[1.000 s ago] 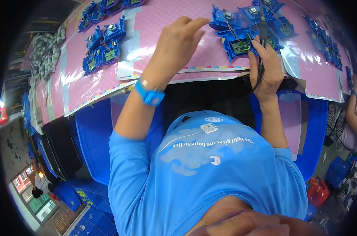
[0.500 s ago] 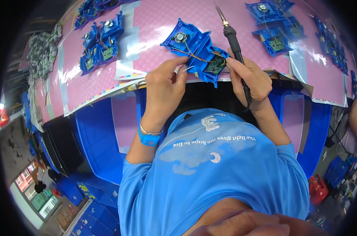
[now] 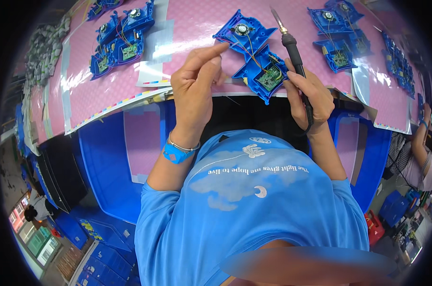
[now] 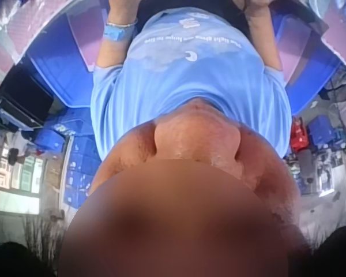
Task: The recorder is soldering electrical components onto blue plastic toy parts at a factory workbench.
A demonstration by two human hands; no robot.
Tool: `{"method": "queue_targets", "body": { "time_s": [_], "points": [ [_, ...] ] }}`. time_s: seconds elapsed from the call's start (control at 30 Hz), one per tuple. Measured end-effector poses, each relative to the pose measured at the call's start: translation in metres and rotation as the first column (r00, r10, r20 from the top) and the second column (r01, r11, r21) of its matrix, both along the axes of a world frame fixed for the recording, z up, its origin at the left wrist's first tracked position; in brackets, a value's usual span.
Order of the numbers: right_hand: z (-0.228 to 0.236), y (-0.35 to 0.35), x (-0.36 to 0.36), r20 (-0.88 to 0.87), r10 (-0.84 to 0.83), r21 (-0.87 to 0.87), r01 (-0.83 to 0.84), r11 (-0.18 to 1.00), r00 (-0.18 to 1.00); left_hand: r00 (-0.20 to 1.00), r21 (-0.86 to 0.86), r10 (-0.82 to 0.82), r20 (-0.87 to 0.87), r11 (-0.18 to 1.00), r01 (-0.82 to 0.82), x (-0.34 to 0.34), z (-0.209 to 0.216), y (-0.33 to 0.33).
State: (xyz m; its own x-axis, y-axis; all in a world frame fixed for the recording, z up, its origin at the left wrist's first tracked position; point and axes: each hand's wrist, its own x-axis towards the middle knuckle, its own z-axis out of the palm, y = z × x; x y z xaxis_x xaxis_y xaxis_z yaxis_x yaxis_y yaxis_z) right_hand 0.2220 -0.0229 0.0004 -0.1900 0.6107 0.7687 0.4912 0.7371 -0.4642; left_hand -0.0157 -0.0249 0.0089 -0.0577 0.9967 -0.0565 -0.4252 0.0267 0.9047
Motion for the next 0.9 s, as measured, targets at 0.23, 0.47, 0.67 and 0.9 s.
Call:
{"method": "queue_targets", "body": {
  "time_s": [0.23,0.47,0.67,0.9],
  "points": [
    [0.03,-0.013,0.006,-0.065,0.157,-0.028,-0.159,0.987,0.985,0.701,0.487,0.398,-0.591,0.869,-0.083,0.004,0.004,0.022],
    [0.036,-0.016,0.008,-0.174,0.207,-0.151,-0.234,0.96,0.963,0.482,0.603,0.542,-0.688,0.797,-0.036,0.008,-0.009,0.029],
    [0.034,-0.012,0.007,-0.176,0.235,-0.16,-0.263,0.951,0.956,0.466,0.638,0.579,-0.669,0.769,-0.039,0.008,-0.013,0.031],
    [0.035,-0.007,0.005,-0.157,0.263,-0.171,-0.288,0.942,0.952,0.457,0.667,0.603,-0.654,0.745,-0.028,0.008,-0.015,0.033]
  ]
}}
